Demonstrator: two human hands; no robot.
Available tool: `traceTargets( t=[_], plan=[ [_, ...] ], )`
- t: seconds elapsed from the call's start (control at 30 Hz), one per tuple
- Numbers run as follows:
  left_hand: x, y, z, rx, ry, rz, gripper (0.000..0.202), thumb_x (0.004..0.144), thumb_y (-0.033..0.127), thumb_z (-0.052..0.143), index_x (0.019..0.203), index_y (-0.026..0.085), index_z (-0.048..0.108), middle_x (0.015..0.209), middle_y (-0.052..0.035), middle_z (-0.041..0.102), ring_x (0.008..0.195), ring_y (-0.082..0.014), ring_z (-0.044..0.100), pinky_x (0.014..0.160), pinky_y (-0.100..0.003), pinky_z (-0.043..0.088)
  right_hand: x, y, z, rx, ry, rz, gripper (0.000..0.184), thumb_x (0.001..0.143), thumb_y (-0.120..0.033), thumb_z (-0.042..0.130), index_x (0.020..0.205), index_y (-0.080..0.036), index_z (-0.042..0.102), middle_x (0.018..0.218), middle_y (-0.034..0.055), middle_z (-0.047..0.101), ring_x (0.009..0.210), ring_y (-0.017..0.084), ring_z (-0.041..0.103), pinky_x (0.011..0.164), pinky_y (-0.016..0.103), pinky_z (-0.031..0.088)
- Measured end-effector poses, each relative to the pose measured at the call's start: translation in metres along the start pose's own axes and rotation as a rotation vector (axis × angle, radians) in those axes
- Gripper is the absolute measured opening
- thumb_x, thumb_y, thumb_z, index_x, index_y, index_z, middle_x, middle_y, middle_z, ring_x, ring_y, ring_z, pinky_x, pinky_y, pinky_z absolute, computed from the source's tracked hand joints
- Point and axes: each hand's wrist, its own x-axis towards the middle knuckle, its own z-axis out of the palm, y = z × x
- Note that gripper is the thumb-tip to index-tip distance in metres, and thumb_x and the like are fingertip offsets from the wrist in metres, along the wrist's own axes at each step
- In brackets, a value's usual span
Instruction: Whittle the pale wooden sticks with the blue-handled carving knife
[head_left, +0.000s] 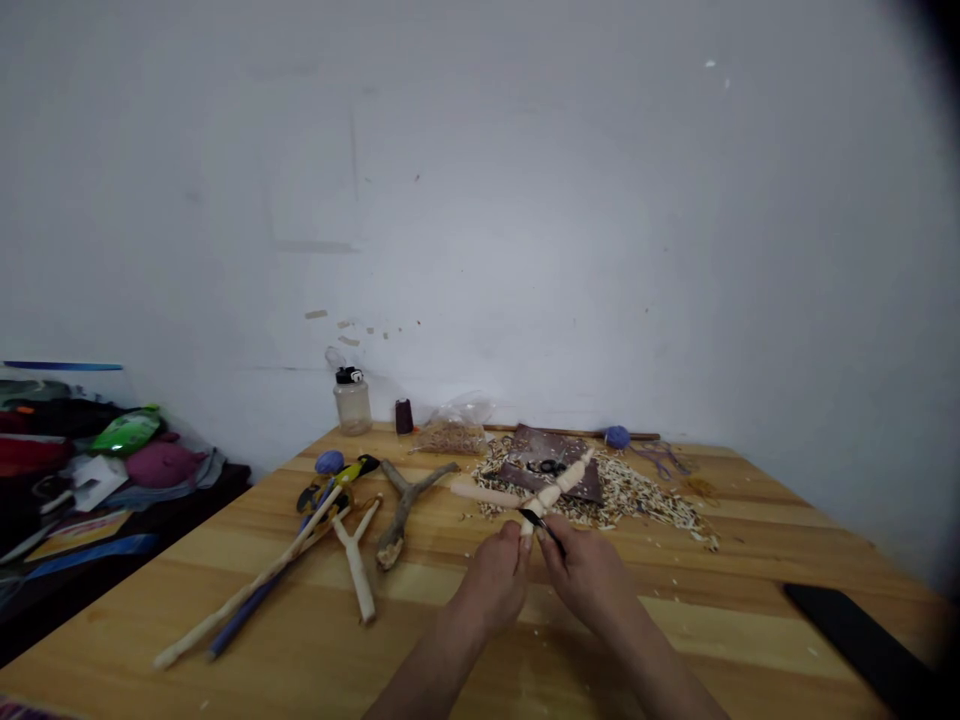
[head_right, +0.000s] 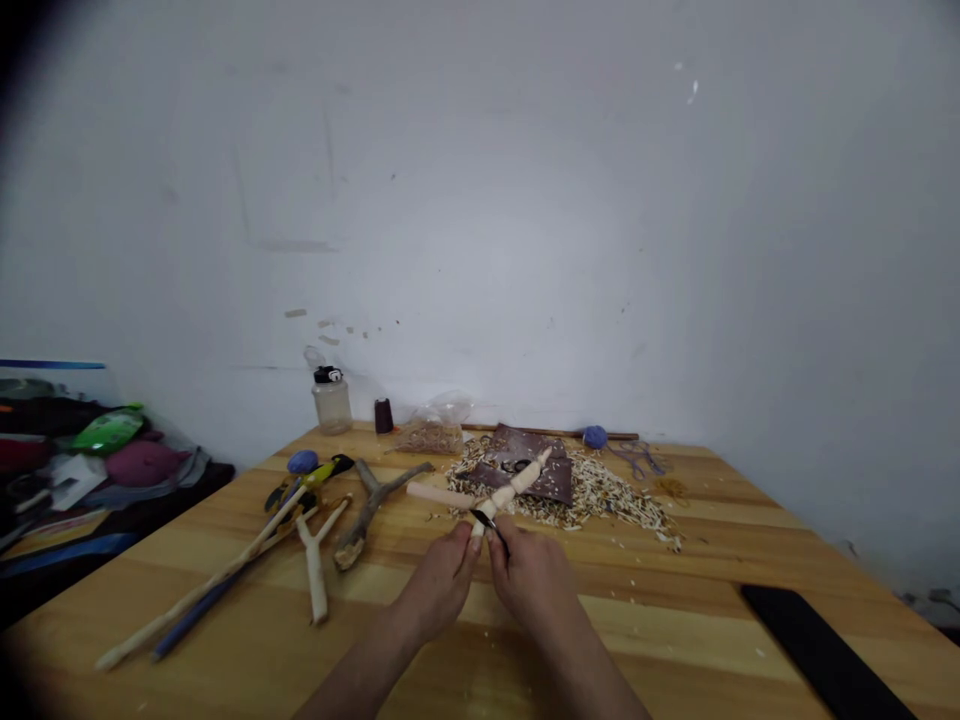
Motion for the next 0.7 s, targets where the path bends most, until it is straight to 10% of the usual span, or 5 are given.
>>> traceTargets(
  t=[0.2, 0.43, 0.7],
  plan=[
    [0.002, -0.004, 0.007, 0.240, 0.033, -0.162, 0.025, 0.088, 0.031, 0.036, 0.091, 0.015, 0.054, 0.079, -0.0142, 0.064, 0.077, -0.0282, 0.060, 0.070, -0.037, 0.038, 0.001, 0.001, -0.001, -0.098, -0.023, 0.000, 0.028, 0.091, -0.031, 0.036, 0.104, -0.024, 0.060, 0.068, 0.0046, 0.069, 0.055, 0.017, 0.061, 0.048, 0.024, 0.024],
    [0.010, -0.007, 0.001, -0.469, 0.026, -0.210, 0.031, 0.087, 0.047, 0.029, 0.082, 0.021, 0.045, 0.056, 0.0051, 0.043, 0.039, -0.0093, 0.037, 0.039, -0.021, 0.030, 0.010, 0.019, 0.010, 0.629, -0.012, 0.029, 0.045, 0.091, -0.041, 0.032, 0.127, -0.020, 0.049, 0.055, -0.0046, 0.054, 0.044, 0.012, 0.051, 0.046, 0.021, 0.038],
    [0.008, -0.006, 0.000, -1.084, -0.064, -0.224, 0.036, 0.074, 0.054, 0.056, 0.077, 0.019, 0.047, 0.048, 0.0089, 0.042, 0.031, -0.0037, 0.028, 0.029, -0.015, 0.014, 0.008, 0.023, 0.017, 0.629, 0.120, -0.008, 0.037, 0.091, -0.043, 0.035, 0.108, -0.021, 0.059, 0.056, -0.0042, 0.051, 0.045, 0.010, 0.050, 0.046, 0.020, 0.038]
  ],
)
